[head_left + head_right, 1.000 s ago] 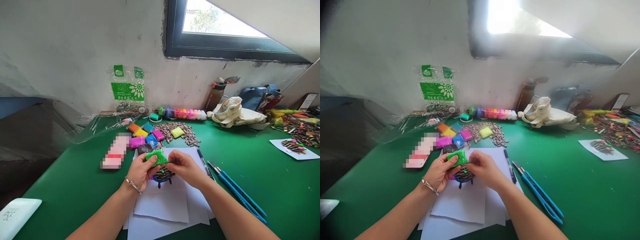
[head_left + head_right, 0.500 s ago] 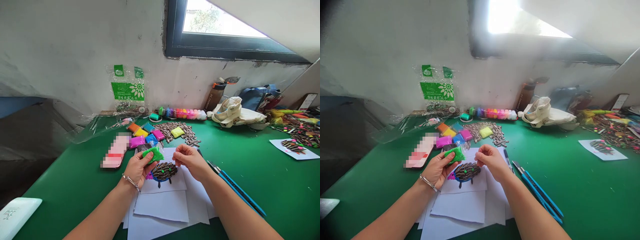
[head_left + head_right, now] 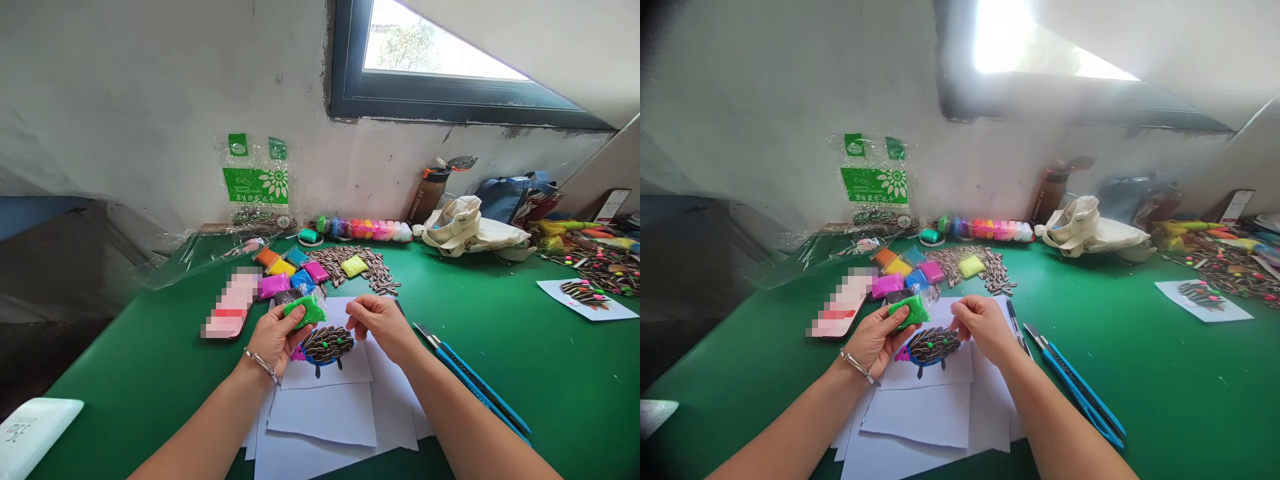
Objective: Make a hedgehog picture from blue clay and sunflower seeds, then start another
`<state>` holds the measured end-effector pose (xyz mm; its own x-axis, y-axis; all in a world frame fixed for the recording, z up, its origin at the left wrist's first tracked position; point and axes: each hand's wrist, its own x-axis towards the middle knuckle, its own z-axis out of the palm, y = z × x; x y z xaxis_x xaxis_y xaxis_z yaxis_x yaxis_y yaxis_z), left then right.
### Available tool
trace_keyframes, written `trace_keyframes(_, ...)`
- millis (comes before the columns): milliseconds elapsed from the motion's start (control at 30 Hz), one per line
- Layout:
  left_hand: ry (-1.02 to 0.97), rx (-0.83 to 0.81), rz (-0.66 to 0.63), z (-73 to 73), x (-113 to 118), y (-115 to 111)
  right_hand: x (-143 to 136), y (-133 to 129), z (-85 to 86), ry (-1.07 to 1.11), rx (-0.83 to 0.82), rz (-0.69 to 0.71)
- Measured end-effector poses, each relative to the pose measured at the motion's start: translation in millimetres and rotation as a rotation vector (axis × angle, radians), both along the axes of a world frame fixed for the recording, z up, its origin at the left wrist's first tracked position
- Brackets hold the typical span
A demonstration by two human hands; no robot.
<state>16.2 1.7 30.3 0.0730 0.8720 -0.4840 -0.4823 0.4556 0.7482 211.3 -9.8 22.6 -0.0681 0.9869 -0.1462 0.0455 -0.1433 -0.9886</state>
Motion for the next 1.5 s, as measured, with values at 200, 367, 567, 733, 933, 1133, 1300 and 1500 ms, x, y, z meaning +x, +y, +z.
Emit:
trace_keyframes(200,0.012,0.012,0.003,-0.5,-1,0,4,0,1.4,-0.094,0.101,-0.043)
trace_keyframes(367,0.001,0.006,0.014,-0.6,-1,1,7,4,-0.2,0.062,0.066,-0.088)
trace_keyframes(567,0.0,0.009,0.013,-2.2,-2,1,13,7,5.1,0.165,0.031,-0.229)
trace_keyframes(733,-0.001,0.031,-0.018,-5.7,-3,2,18,7,2.7,0.041,0.158,-0.289)
trace_keyframes(933,-0.017,0.048,0.002,-6.8,-2,5,14,8,-1.3,0.077,0.15,-0.231)
trace_keyframes(1133,-0.016,0.056,0.024,-12.1,-7,10,14,5,0.2,-0.096,0.117,-0.123)
trace_keyframes(1300,0.0,0.078,-0.053,-14.0,-6,11,12,4,-1.5,-0.157,0.145,-0.103)
trace_keyframes(1500,0.1,0.161,-0.042,-18.5,-1,8,3,3,-7.9,-0.127,0.129,-0.037)
